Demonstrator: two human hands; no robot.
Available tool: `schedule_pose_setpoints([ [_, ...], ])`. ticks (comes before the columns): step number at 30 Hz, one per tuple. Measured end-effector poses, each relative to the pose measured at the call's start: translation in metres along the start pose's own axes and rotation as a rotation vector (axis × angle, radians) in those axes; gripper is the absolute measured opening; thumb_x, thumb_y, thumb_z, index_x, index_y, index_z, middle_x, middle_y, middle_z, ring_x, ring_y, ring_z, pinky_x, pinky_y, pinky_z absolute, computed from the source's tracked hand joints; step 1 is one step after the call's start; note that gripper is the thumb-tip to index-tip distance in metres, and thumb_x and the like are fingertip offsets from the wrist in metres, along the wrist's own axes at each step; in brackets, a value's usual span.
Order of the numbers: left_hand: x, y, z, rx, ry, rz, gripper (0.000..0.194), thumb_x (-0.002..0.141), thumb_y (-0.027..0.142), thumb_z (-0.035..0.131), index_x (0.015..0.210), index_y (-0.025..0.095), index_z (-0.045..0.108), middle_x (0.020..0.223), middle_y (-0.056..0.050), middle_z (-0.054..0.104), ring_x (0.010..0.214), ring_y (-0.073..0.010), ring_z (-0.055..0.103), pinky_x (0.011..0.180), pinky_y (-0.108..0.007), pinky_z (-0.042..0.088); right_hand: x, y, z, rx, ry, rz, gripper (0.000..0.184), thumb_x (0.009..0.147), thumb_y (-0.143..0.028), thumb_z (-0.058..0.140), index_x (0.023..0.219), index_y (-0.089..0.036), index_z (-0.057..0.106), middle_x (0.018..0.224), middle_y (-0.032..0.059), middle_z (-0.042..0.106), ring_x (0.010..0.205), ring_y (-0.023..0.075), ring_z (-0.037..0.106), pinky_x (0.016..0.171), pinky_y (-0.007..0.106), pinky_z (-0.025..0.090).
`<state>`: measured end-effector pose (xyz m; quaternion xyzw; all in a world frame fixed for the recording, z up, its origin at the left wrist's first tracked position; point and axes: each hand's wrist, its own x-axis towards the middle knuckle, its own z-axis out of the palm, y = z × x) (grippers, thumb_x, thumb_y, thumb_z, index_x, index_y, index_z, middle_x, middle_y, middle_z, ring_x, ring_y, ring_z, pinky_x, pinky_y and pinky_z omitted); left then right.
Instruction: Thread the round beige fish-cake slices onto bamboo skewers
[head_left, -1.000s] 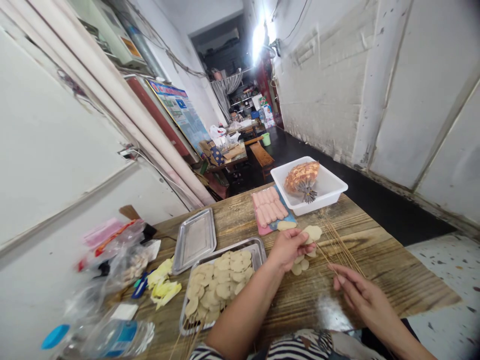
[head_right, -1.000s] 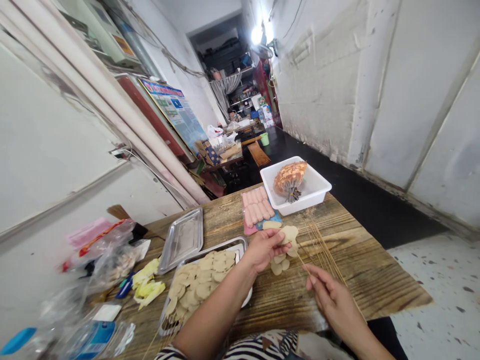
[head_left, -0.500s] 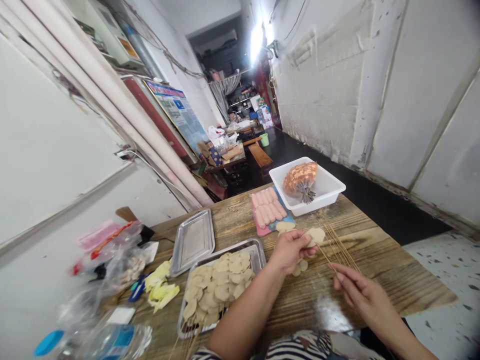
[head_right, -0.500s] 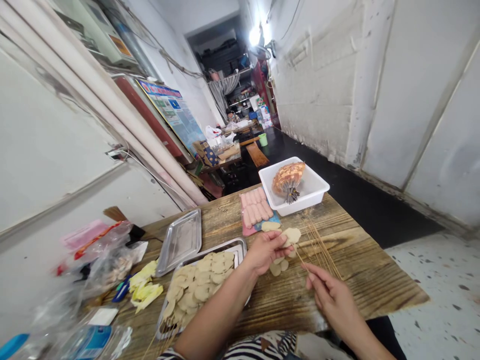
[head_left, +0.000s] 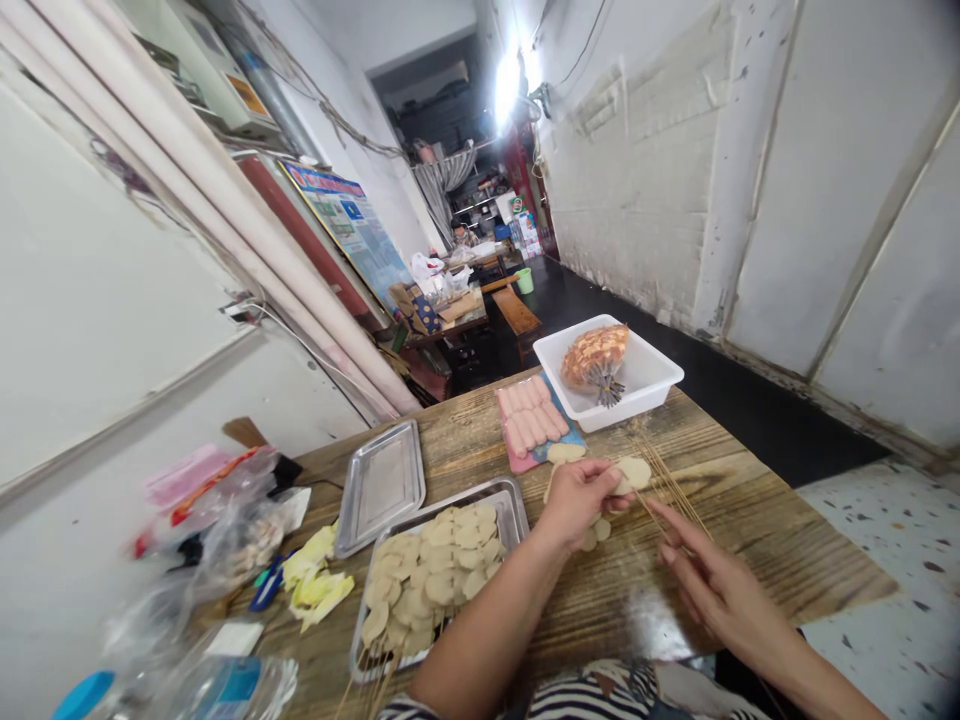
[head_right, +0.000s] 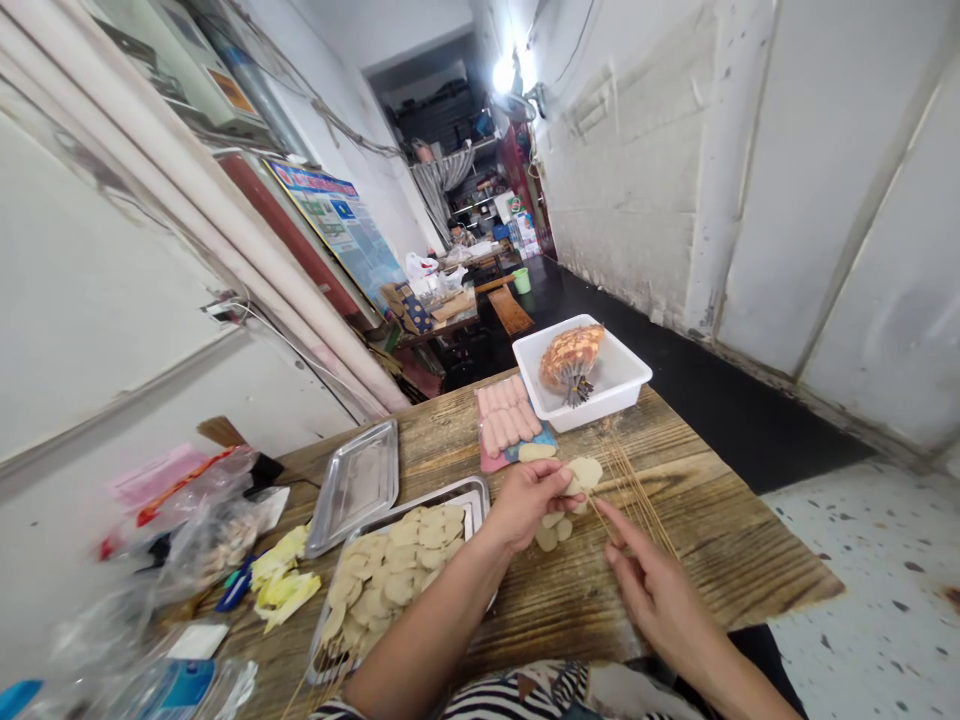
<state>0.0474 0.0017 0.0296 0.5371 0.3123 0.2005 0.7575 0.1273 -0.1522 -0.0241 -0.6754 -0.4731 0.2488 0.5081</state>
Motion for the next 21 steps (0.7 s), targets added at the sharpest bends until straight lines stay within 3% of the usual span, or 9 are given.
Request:
schedule_pose_setpoints([
  [3,-0.0016,0.0002,0.0034,0.004,-0.025,0.002,0.036,0.057,0.038,0.071,0.076,0.009,0.061,0.067,-0.006,0.063,0.056,-0.0115,0.06,0.056,-0.023,0.047,0.0046,-0.0042,-0.0006,-0.136,0.149,-0.094,0.039,0.087,-0.029,0.042,0.125,-0.019,0.049,0.099,0.0081,0.066,0.09,0.0196,0.062,0.078,0.03,0.048],
  [6,-0.0027,0.0,0.0054,0.005,-0.011,0.016,0.035,0.058,0.038,0.071,0.075,0.009,0.062,0.066,-0.006,0.063,0.056,-0.011,0.059,0.056,-0.022,0.047,0.0068,-0.0035,-0.0005,-0.203,0.217,-0.181,0.035,0.088,-0.023,0.039,0.119,-0.017,0.055,0.113,0.0101,0.063,0.102,0.0192,0.058,0.087,0.031,0.045],
  [14,-0.0031,-0.0035,0.0062,-0.018,-0.012,0.027,0.035,0.058,0.037,0.071,0.076,0.008,0.063,0.069,-0.007,0.064,0.057,-0.0099,0.058,0.056,-0.022,0.047,0.0054,0.0017,-0.0015,-0.275,0.091,-0.162,0.043,0.089,-0.017,0.031,0.13,-0.015,0.043,0.127,0.0113,0.053,0.116,0.0163,0.048,0.095,0.032,0.038],
  [21,-0.0042,-0.0045,0.008,-0.006,0.004,0.053,0.037,0.056,0.038,0.072,0.075,0.008,0.063,0.067,-0.006,0.064,0.054,-0.0091,0.057,0.056,-0.022,0.047,0.0025,-0.0041,-0.0041,-0.201,0.018,-0.074,0.045,0.089,-0.02,0.029,0.133,-0.014,0.04,0.121,0.0133,0.057,0.102,0.0177,0.058,0.085,0.03,0.045],
])
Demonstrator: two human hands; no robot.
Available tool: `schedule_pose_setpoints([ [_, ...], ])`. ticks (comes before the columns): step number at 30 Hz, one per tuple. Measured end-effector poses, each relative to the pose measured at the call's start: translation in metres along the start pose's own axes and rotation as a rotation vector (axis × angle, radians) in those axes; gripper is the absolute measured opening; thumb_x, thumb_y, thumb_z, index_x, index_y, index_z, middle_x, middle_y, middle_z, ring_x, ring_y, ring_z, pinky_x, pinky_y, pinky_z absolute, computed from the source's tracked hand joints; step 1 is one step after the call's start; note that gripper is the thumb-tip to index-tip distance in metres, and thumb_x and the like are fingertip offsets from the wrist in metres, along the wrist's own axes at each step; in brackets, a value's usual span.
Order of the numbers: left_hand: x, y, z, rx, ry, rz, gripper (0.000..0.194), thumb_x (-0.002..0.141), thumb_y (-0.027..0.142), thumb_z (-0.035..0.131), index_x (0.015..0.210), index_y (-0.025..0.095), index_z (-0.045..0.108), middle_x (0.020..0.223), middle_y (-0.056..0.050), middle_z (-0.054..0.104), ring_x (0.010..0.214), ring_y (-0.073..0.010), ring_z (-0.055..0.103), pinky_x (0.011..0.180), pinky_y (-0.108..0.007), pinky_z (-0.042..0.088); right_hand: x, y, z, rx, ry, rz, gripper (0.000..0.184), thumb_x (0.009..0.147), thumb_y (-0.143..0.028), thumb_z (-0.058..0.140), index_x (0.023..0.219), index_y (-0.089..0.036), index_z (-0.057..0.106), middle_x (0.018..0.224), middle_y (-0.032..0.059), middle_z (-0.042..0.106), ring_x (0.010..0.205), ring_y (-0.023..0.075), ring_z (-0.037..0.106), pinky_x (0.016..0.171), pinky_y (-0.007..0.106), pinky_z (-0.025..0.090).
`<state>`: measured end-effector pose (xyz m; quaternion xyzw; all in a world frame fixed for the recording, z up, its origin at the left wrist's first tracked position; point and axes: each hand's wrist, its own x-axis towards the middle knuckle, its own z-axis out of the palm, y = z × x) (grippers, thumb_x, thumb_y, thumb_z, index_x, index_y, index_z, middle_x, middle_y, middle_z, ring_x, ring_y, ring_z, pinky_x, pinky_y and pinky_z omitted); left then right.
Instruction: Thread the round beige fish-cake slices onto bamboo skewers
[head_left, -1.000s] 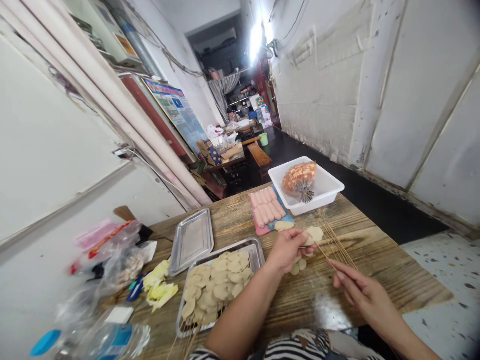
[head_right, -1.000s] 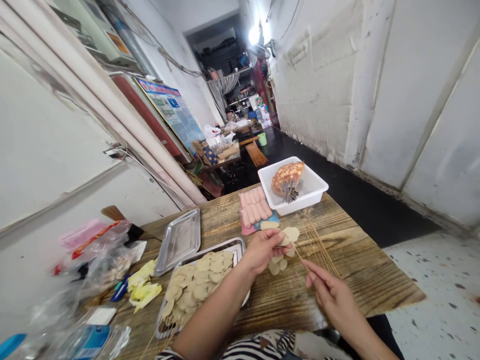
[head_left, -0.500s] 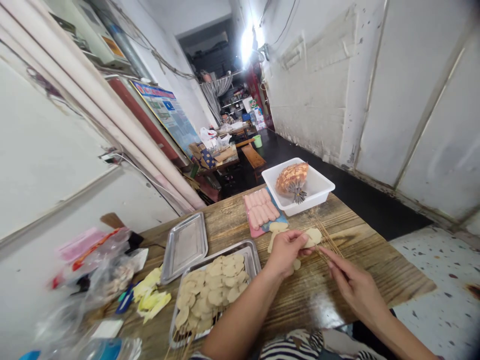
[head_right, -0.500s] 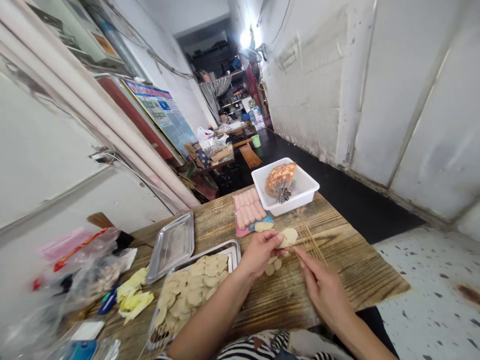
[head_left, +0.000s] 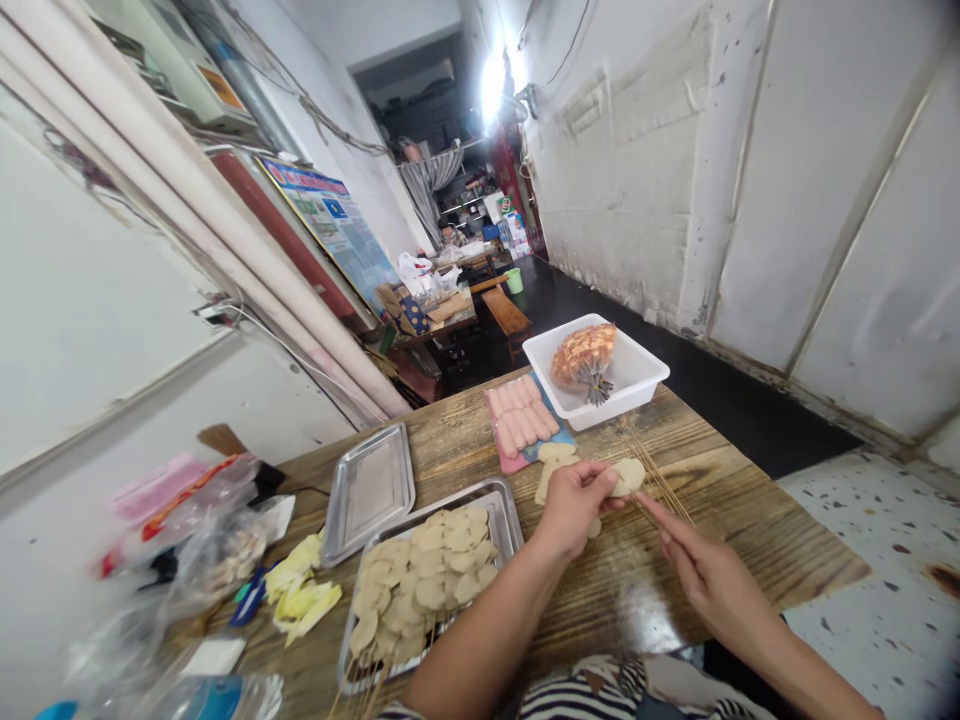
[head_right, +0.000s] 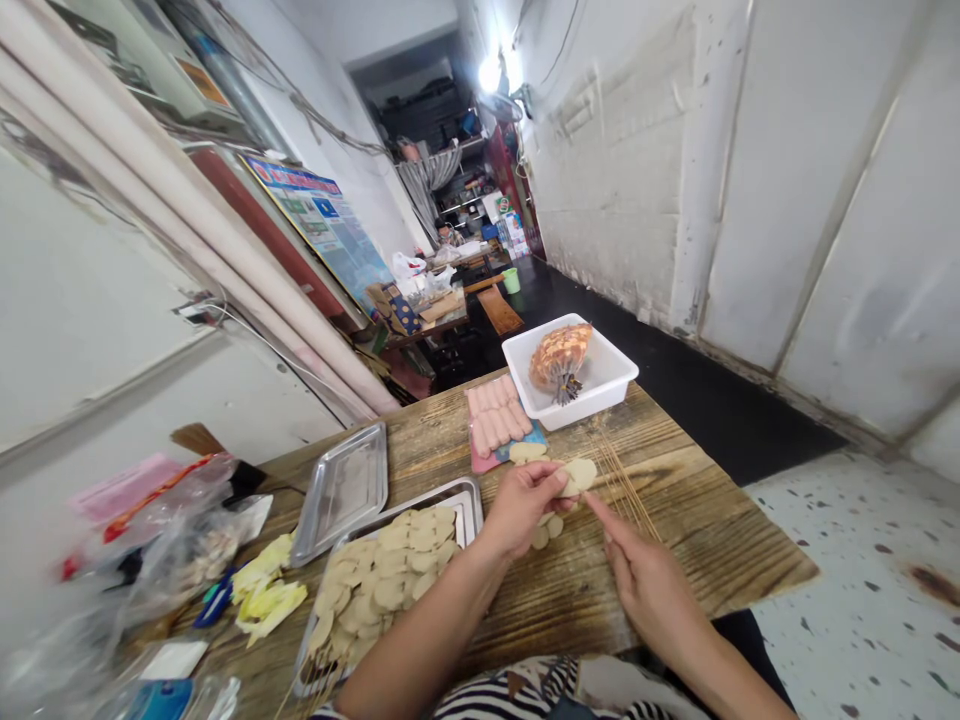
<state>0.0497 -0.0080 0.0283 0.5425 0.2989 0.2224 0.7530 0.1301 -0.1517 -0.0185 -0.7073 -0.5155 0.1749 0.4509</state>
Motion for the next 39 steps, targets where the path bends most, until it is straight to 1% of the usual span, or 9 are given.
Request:
schedule_pose_setpoints([
  [5,-0.002,0.001,0.001,-0.002,-0.013,-0.023,0.037,0.055,0.038,0.072,0.075,0.008,0.063,0.062,-0.005,0.063,0.055,-0.011,0.058,0.057,-0.022,0.047,0.001,-0.008,0.0,0.039,0.061,0.079,0.04,0.089,-0.029,0.033,0.121,-0.014,0.052,0.089,0.0103,0.069,0.076,0.0192,0.064,0.071,0.029,0.049],
  [8,-0.002,0.001,0.001,0.006,-0.026,-0.05,0.039,0.054,0.039,0.073,0.074,0.007,0.063,0.062,-0.006,0.063,0.057,-0.012,0.059,0.058,-0.023,0.047,0.001,-0.011,0.002,0.099,0.125,0.137,0.033,0.087,-0.034,0.039,0.106,-0.017,0.059,0.068,0.0048,0.066,0.06,0.0192,0.061,0.059,0.028,0.047],
  [11,-0.003,0.001,0.001,0.019,-0.039,-0.06,0.038,0.056,0.038,0.072,0.075,0.007,0.063,0.064,-0.007,0.064,0.059,-0.0124,0.06,0.058,-0.023,0.047,0.002,-0.011,0.002,0.157,0.152,0.169,0.026,0.085,-0.035,0.042,0.096,-0.02,0.06,0.06,0.0007,0.061,0.055,0.0181,0.057,0.056,0.028,0.044],
  [17,0.0,0.001,0.0,0.019,-0.067,-0.071,0.036,0.059,0.04,0.07,0.075,0.009,0.063,0.066,-0.007,0.064,0.059,-0.0118,0.06,0.057,-0.022,0.046,0.005,-0.009,0.002,0.275,0.147,0.218,0.023,0.084,-0.038,0.045,0.091,-0.02,0.059,0.056,-0.0024,0.054,0.049,0.0144,0.05,0.049,0.024,0.039],
  [21,-0.001,0.002,0.001,-0.097,-0.085,-0.062,0.037,0.067,0.042,0.064,0.085,0.01,0.064,0.08,-0.009,0.065,0.069,-0.0123,0.06,0.061,-0.022,0.048,0.006,-0.009,0.007,0.418,0.137,0.274,0.03,0.084,-0.042,0.044,0.096,-0.018,0.057,0.055,-0.0044,0.05,0.04,0.0101,0.043,0.039,0.022,0.033],
  [26,-0.003,0.0,0.005,-0.244,-0.083,-0.077,0.038,0.066,0.038,0.067,0.091,0.01,0.063,0.086,-0.009,0.065,0.069,-0.0113,0.059,0.069,-0.026,0.049,0.01,-0.013,0.012,0.569,0.118,0.33,0.035,0.083,-0.046,0.044,0.097,-0.016,0.054,0.055,-0.0063,0.047,0.032,0.0052,0.035,0.032,0.018,0.024],
  [32,0.001,-0.006,0.005,-0.234,-0.023,-0.093,0.037,0.062,0.035,0.071,0.087,0.008,0.063,0.086,-0.012,0.065,0.069,-0.0142,0.062,0.064,-0.025,0.049,0.01,-0.016,0.015,0.633,0.091,0.344,0.037,0.081,-0.047,0.047,0.1,-0.016,0.054,0.059,-0.0049,0.051,0.032,0.0039,0.036,0.03,0.017,0.025],
  [36,0.006,-0.004,-0.001,-0.243,0.07,-0.079,0.035,0.062,0.033,0.071,0.084,0.008,0.062,0.084,-0.012,0.065,0.07,-0.0149,0.063,0.062,-0.024,0.049,-0.004,-0.01,0.019,0.633,0.043,0.371,0.043,0.079,-0.048,0.049,0.107,-0.016,0.053,0.061,-0.0037,0.054,0.03,0.0046,0.037,0.029,0.018,0.027],
  [39,0.006,-0.004,-0.002,-0.253,0.067,-0.11,0.033,0.063,0.032,0.071,0.084,0.008,0.061,0.084,-0.012,0.065,0.07,-0.0151,0.063,0.061,-0.023,0.049,-0.016,-0.004,0.022,0.559,0.042,0.37,0.043,0.081,-0.048,0.047,0.107,-0.015,0.056,0.055,-0.0049,0.051,0.031,0.0065,0.038,0.031,0.02,0.028],
])
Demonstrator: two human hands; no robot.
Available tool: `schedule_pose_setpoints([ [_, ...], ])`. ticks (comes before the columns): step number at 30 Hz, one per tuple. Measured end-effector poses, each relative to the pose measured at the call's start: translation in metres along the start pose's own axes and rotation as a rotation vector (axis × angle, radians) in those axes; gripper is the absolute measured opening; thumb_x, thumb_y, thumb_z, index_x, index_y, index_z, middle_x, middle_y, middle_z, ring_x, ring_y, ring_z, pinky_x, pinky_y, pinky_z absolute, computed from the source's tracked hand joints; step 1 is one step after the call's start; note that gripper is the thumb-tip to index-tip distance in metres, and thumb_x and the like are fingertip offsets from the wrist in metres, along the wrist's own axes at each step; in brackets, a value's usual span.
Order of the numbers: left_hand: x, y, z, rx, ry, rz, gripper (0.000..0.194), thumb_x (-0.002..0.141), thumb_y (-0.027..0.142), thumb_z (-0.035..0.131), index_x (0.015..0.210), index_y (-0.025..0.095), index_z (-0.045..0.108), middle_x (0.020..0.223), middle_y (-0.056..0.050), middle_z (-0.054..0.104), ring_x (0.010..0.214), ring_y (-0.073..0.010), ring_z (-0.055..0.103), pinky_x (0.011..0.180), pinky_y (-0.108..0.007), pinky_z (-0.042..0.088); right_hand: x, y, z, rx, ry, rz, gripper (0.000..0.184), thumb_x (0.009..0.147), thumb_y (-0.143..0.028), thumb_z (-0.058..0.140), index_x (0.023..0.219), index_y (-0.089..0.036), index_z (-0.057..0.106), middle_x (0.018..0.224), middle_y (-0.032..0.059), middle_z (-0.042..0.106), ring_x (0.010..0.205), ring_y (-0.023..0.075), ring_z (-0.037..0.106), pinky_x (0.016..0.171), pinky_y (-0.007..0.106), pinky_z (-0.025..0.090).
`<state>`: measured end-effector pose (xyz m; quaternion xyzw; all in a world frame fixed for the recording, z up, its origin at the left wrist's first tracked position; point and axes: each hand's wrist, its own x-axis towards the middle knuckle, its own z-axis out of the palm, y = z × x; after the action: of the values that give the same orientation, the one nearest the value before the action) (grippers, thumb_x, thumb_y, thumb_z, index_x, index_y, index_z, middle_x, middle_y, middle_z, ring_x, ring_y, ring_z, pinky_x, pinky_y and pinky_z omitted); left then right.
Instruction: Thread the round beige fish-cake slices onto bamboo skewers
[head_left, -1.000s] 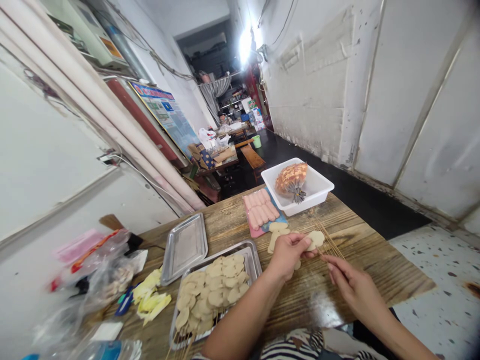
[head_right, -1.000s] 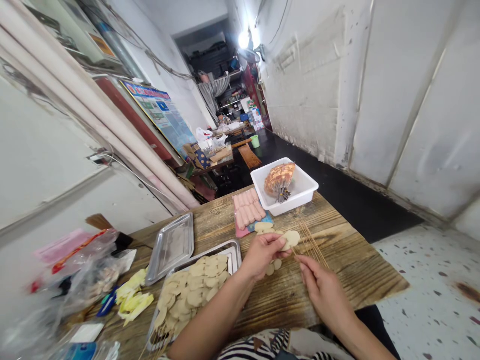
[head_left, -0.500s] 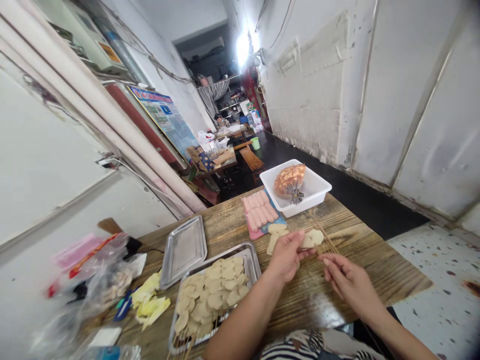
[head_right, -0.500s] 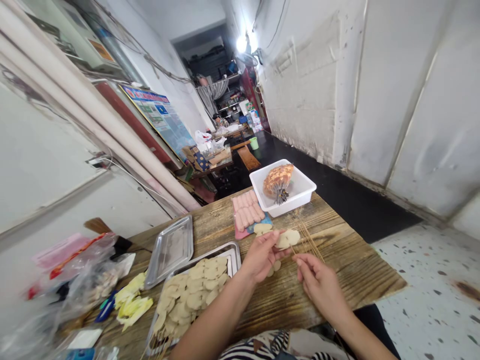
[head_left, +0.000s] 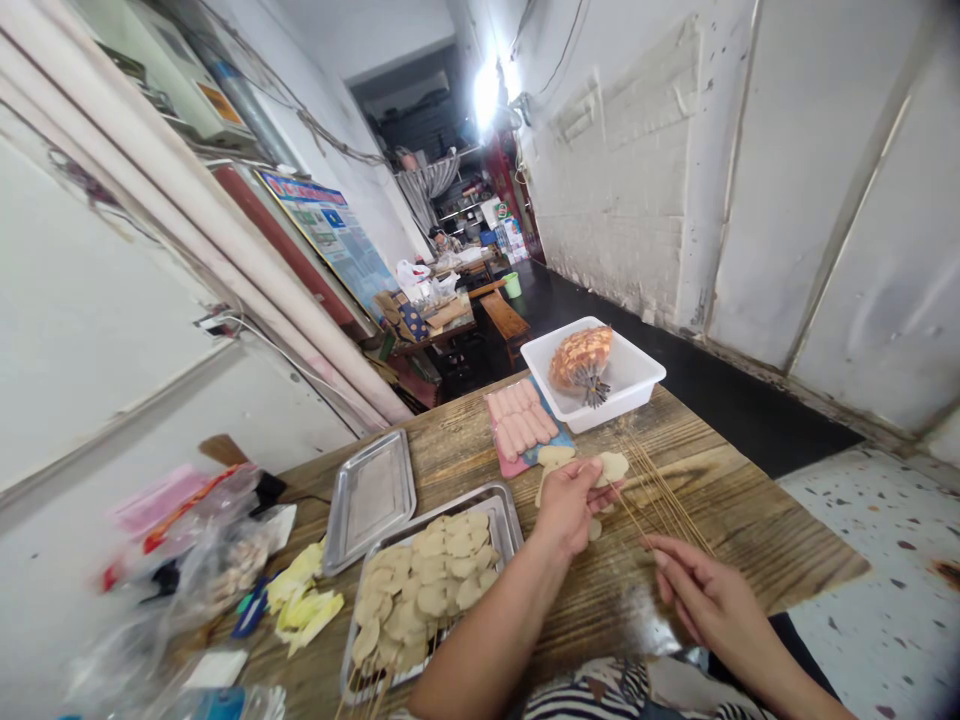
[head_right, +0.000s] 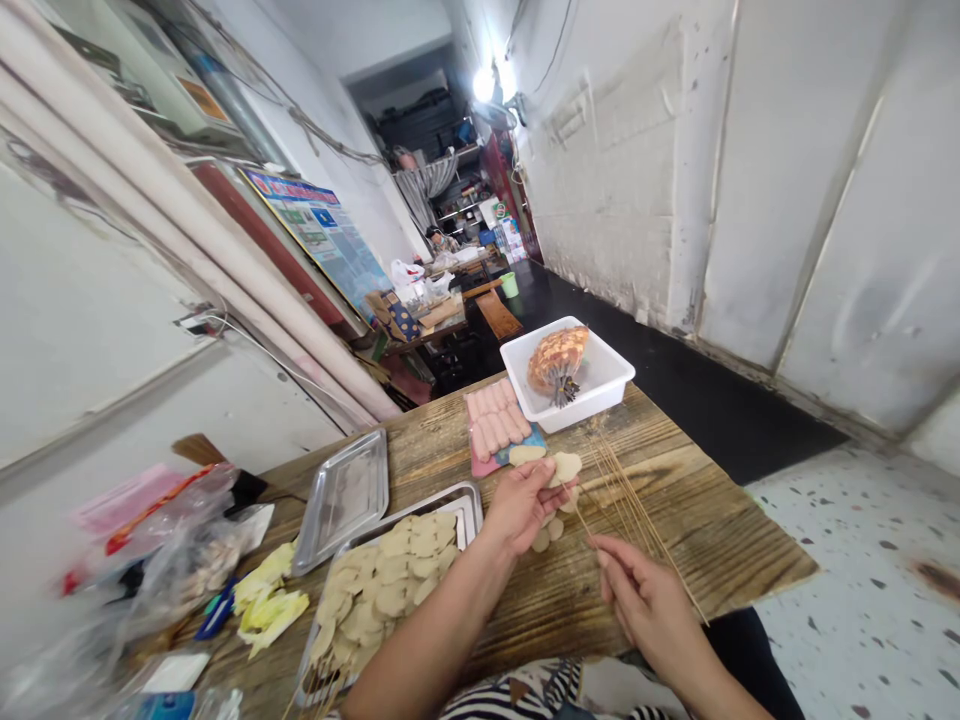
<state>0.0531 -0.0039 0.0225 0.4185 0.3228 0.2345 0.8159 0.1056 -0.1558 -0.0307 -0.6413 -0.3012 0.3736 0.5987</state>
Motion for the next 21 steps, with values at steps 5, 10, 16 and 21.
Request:
schedule_pose_setpoints([
  [5,-0.002,-0.006,0.004,-0.03,0.003,-0.022,0.03,0.064,0.028,0.07,0.082,0.007,0.06,0.079,-0.011,0.065,0.068,-0.0157,0.064,0.059,-0.023,0.049,-0.004,0.002,-0.001,-0.12,0.065,-0.058,0.037,0.083,-0.044,0.046,0.102,-0.015,0.059,0.054,-0.0036,0.05,0.041,0.0103,0.044,0.038,0.021,0.033],
  [10,-0.007,-0.015,0.008,-0.02,-0.014,-0.056,0.031,0.063,0.03,0.071,0.081,0.008,0.061,0.079,-0.011,0.065,0.068,-0.016,0.063,0.061,-0.024,0.049,-0.001,-0.001,0.001,-0.032,0.079,-0.048,0.031,0.082,-0.043,0.048,0.098,-0.018,0.057,0.055,-0.0043,0.051,0.039,0.0096,0.041,0.039,0.022,0.033],
  [16,-0.021,-0.04,0.017,-0.009,-0.074,-0.061,0.036,0.061,0.035,0.071,0.083,0.007,0.064,0.076,-0.012,0.066,0.066,-0.0156,0.062,0.059,-0.023,0.046,0.005,-0.003,0.002,0.052,0.111,-0.011,0.03,0.082,-0.047,0.046,0.09,-0.019,0.055,0.053,-0.0067,0.048,0.032,0.0054,0.035,0.032,0.018,0.024],
  [21,-0.019,-0.044,0.016,-0.05,-0.064,-0.037,0.032,0.064,0.033,0.069,0.082,0.007,0.063,0.077,-0.011,0.066,0.067,-0.015,0.062,0.059,-0.022,0.044,0.002,-0.002,-0.003,0.071,0.077,0.03,0.037,0.08,-0.05,0.049,0.096,-0.017,0.055,0.058,-0.0046,0.053,0.03,0.0049,0.035,0.03,0.018,0.024],
])
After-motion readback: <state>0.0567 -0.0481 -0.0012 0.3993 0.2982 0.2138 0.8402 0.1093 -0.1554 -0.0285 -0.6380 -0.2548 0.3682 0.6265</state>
